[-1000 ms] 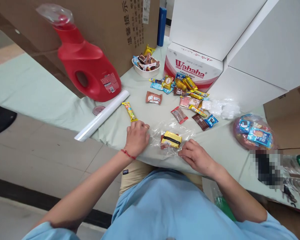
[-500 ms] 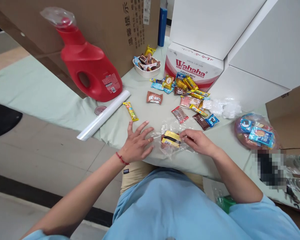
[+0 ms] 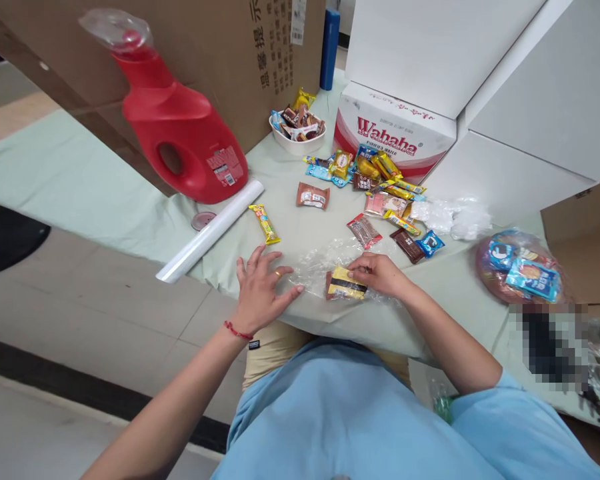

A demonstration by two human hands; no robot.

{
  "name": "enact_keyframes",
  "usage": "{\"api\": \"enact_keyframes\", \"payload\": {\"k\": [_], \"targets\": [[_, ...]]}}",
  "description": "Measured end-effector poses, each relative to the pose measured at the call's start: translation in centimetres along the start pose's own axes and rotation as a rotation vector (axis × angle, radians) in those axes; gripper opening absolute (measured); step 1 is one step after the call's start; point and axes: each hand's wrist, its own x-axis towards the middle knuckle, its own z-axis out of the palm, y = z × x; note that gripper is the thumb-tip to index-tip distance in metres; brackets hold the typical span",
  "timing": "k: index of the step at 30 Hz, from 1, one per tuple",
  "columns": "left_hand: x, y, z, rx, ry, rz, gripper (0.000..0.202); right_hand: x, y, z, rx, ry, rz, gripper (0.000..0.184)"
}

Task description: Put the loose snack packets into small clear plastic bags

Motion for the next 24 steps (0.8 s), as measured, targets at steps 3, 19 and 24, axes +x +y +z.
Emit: {"api": "enact_keyframes", "payload": {"k": [3, 19, 24], "targets": [[0.6, 0.2, 1.3, 0.010, 0.026, -0.065, 0.023, 0.5, -0.4, -0.4, -0.014, -0.074, -0.056, 0.020], [-0.9, 9.1, 2.8, 0.042, 0.202, 0.355, 0.033, 1.2, -1.1, -0.5, -0.089, -0.153, -0.063, 0.022], [0.6, 8.6, 5.0, 0.162, 0.120, 0.226, 0.025, 1.9, -0.8, -3.2, -0.310, -0.063, 0.010, 0.026]]}}
